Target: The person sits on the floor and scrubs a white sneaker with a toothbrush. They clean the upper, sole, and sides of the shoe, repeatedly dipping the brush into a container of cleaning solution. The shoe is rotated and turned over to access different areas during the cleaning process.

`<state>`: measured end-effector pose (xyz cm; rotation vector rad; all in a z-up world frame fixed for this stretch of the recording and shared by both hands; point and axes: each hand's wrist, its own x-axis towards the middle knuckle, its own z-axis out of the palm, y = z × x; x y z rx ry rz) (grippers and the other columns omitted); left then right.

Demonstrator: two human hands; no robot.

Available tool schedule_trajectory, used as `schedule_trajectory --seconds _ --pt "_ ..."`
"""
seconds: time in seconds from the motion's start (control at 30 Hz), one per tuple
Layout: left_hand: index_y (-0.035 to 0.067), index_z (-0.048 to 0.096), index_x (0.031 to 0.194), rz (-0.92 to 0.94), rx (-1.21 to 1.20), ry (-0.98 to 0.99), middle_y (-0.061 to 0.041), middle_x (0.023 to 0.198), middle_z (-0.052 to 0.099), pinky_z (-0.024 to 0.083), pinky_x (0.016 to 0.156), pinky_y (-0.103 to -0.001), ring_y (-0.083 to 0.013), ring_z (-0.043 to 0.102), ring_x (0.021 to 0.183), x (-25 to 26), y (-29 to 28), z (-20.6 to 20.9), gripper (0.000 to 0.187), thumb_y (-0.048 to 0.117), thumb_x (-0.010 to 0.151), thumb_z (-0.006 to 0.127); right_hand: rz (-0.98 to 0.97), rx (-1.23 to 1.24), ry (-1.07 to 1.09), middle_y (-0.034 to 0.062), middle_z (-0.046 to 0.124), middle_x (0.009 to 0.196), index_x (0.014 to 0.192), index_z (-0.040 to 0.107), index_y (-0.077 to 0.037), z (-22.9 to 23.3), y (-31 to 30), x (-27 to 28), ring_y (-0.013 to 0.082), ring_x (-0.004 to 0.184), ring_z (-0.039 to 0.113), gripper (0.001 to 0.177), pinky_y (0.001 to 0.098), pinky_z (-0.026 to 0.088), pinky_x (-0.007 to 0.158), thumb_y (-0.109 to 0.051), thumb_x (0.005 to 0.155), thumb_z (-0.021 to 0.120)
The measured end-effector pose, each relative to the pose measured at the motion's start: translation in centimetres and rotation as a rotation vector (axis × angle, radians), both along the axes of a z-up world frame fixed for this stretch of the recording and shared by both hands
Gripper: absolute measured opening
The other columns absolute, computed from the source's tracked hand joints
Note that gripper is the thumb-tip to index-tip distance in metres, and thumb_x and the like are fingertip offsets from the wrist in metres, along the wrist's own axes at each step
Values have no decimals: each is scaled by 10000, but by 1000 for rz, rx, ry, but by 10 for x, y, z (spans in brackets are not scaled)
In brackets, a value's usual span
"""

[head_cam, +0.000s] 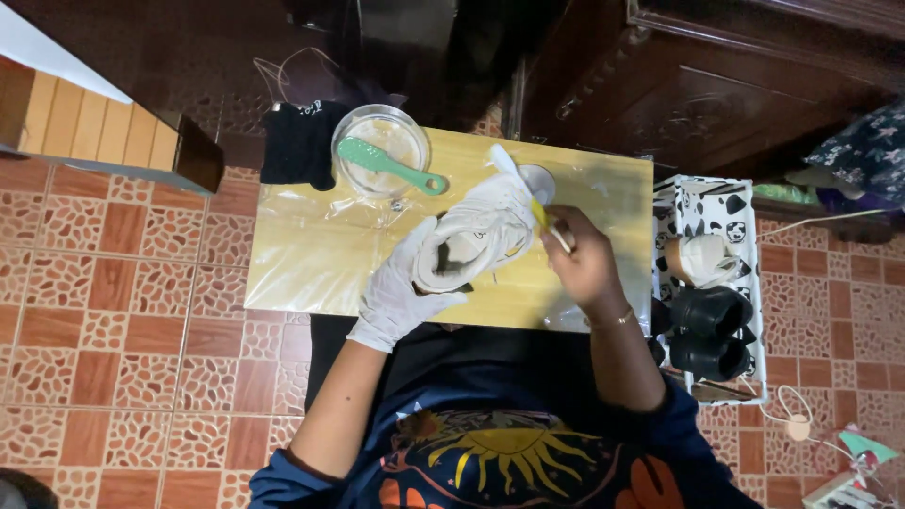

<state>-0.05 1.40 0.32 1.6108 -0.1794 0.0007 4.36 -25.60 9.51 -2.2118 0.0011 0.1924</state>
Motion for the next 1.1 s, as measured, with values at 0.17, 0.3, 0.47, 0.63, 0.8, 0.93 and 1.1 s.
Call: schedule_trajectory --seconds 0.17,0.3,0.47,0.63,0.8,0.93,1.1 --pt "73 686 1199 48 378 -84 -123 1212 709 540 897 -346 -292 682 1049 21 -27 84 589 181 646 859 -172 40 48 145 701 711 1264 618 -54 -62 -51 -66 240 572 646 318 379 535 593 -111 953 651" --pt "42 515 1447 -89 -379 170 -201 1315 673 606 952 -390 -261 665 1203 26 -43 25 951 -111 594 908 -76 -28 -18 207 756 931 1260 615 -101 -71 -44 -107 402 886 744 348 484 585 729 -180 932 699" --pt "52 598 1364 82 -501 261 -129 1342 679 571 1001 -324 -177 610 1238 8 -53 -5 478 56 904 729 217 -149 -153 139 766 867 1265 660 -162 -72 -10 -112 366 845 761 331 434 620 725 -292 961 672" --pt "27 683 1281 41 -362 324 -155 1295 699 517 1072 -358 -184 607 1243 7 -40 13 432 87 868 796 -46 -301 -42 272 727 963 1230 646 -139 -59 -37 -59 504 972 677 284 611 548 821 -328 1035 561" --pt "21 637 1356 131 -202 526 -177 1338 668 442 1150 -405 -267 583 1307 5 -54 27 645 236 798 880 -36 -309 -19 281 731 1007 1278 650 -147 -49 -23 -62 492 991 683 301 611 548 838 -301 1045 536" --pt "-22 536 1431 112 -214 453 -150 1385 637 463 1054 -224 -90 546 1245 7 -51 24 541 171 948 685 112 -425 -90 137 781 982 1226 716 -227 -68 -19 -81 360 950 743 309 477 612 804 -392 970 661" --pt "44 640 1344 175 -294 501 -147 1268 714 548 1005 -383 -178 650 1152 4 -46 2 581 156 817 858 -61 -335 -75 237 746 1034 1278 672 -150 -58 -37 -49 447 1017 692 305 565 563 873 -318 1050 558"
